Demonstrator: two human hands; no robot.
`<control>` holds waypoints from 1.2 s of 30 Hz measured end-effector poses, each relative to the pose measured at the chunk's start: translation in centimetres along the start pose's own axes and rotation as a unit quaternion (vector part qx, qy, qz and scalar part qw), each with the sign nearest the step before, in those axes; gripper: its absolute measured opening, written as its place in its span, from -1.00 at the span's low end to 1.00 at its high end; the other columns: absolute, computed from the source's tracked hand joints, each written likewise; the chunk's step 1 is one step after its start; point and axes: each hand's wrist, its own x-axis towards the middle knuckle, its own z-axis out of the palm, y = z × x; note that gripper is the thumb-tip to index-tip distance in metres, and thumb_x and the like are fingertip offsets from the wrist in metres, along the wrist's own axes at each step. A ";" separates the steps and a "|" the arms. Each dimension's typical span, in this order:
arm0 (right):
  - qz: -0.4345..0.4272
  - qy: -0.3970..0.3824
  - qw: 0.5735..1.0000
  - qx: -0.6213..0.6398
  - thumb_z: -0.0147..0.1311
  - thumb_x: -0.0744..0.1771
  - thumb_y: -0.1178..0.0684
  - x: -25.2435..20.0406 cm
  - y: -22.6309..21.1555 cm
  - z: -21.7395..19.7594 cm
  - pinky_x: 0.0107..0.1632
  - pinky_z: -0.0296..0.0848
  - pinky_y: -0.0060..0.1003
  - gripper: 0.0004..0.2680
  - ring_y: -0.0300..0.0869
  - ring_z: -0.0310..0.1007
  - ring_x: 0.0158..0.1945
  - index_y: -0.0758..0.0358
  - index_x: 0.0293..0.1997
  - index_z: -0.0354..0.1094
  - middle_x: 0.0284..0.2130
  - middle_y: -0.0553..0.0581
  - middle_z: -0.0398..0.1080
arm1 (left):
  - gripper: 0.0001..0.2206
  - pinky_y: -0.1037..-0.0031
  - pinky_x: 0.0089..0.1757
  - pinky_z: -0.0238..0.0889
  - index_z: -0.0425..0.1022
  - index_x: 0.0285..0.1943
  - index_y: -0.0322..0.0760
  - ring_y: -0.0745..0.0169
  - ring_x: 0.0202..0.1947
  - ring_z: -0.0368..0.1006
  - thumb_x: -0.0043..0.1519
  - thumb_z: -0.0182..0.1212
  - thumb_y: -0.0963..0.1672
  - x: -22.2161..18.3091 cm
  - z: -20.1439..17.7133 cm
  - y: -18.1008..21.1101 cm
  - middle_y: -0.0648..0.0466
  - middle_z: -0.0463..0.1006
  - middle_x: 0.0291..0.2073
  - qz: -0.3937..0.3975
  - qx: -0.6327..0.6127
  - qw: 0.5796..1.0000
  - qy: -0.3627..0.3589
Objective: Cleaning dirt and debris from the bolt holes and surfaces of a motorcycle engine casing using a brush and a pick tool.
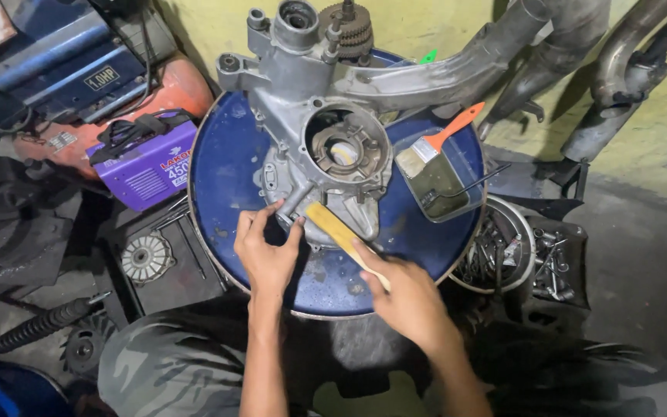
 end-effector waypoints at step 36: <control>0.059 -0.079 0.993 0.067 0.14 0.37 0.17 2.3 -1.4 -4.1 -0.57 0.29 -0.13 -0.52 -0.16 0.24 -0.73 -0.20 0.50 0.40 -0.53 0.08 0.66 | -0.58 0.39 -0.26 0.27 0.81 0.16 -0.18 0.18 -0.34 0.19 0.10 0.66 -0.07 0.7 1.1 -1.5 0.08 0.18 -0.33 -0.021 0.022 0.999 -0.032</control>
